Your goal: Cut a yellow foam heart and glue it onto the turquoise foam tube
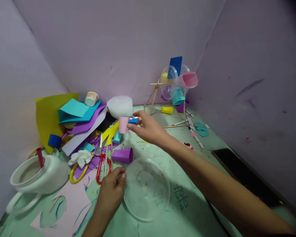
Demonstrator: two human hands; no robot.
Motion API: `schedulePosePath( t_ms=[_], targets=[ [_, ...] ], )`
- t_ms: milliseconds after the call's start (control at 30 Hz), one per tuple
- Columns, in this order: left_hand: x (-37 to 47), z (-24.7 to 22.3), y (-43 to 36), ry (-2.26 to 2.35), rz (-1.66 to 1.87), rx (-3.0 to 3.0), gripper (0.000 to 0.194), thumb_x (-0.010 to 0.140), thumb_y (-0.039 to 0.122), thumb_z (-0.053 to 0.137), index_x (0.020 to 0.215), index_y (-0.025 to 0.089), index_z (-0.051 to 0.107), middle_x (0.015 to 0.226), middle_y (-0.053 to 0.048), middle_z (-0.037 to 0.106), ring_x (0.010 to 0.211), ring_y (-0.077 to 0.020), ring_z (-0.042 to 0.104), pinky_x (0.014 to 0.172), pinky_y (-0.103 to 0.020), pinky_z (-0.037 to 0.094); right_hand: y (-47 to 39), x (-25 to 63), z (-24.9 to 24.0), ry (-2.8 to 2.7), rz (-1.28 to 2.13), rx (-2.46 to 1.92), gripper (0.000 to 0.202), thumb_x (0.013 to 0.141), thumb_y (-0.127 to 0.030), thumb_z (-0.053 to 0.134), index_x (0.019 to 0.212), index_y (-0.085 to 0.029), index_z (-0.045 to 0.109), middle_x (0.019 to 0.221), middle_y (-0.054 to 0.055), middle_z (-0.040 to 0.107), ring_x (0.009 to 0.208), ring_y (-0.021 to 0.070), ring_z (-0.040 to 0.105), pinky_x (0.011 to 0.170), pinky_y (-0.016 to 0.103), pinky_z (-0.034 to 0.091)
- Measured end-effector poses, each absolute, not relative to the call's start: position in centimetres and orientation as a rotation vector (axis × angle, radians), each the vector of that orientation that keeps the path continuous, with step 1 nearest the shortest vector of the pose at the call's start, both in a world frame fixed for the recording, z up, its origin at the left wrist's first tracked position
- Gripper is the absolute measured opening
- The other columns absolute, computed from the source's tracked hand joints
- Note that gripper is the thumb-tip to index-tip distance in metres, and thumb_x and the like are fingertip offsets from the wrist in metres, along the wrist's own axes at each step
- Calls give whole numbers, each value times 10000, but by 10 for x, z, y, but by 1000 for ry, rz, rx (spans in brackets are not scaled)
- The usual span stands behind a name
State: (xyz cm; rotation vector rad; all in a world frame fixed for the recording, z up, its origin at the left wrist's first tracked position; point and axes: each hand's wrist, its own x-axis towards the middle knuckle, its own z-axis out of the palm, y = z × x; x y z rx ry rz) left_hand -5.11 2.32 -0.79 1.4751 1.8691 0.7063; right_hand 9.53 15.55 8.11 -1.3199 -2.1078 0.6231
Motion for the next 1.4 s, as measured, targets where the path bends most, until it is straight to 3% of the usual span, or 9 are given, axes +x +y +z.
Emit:
schedulePosePath(
  t_ms=[133,233,367,500,1000,1233,1400],
  targets=[
    [-49,-10,22,1902,715,1462,331,733,383,392,860,174,615,741,-49,695,711,-215,636,620,-297,470,130,147,64,-2085,580,-1391,195,812,-300,526,914,-180,642,889,57,699,753,201,630,635,286,435],
    [-44,-12,21,1919,720,1477,333,733,388,405,875,181,624,766,-43,707,720,-212,647,626,-292,480,104,187,35,-2138,671,-1577,177,802,-247,512,794,-184,677,771,55,710,697,207,626,601,292,421],
    [-38,-14,19,1967,710,1513,311,754,382,429,912,199,625,701,-11,706,684,-198,658,600,-271,480,80,204,10,-2166,832,-1604,229,802,-208,487,847,-176,709,824,65,731,746,214,648,649,299,445],
    [-34,-15,19,2029,695,1547,233,778,363,434,800,213,610,635,5,679,629,-177,646,559,-247,457,71,197,5,-2215,794,-1619,242,803,-200,497,864,-181,730,847,70,735,785,221,652,695,305,444],
    [-29,-13,17,2163,715,1582,177,794,350,401,689,231,479,486,51,500,458,-140,499,487,-234,368,69,196,-3,-2074,963,-1673,221,787,-244,546,897,-158,717,835,79,730,752,217,646,659,295,447],
    [-35,-24,21,2113,841,1528,214,761,392,396,653,236,496,504,30,553,507,-168,555,517,-251,384,71,197,-13,-1941,1096,-1623,251,756,-221,561,922,-132,728,899,101,727,814,228,654,716,299,468],
    [-31,-23,20,2143,890,1527,200,759,385,393,651,243,481,499,38,530,494,-170,536,531,-262,382,69,196,-9,-1967,1114,-1588,240,760,-227,558,920,-183,732,913,70,728,818,217,644,723,286,456]
  ],
)
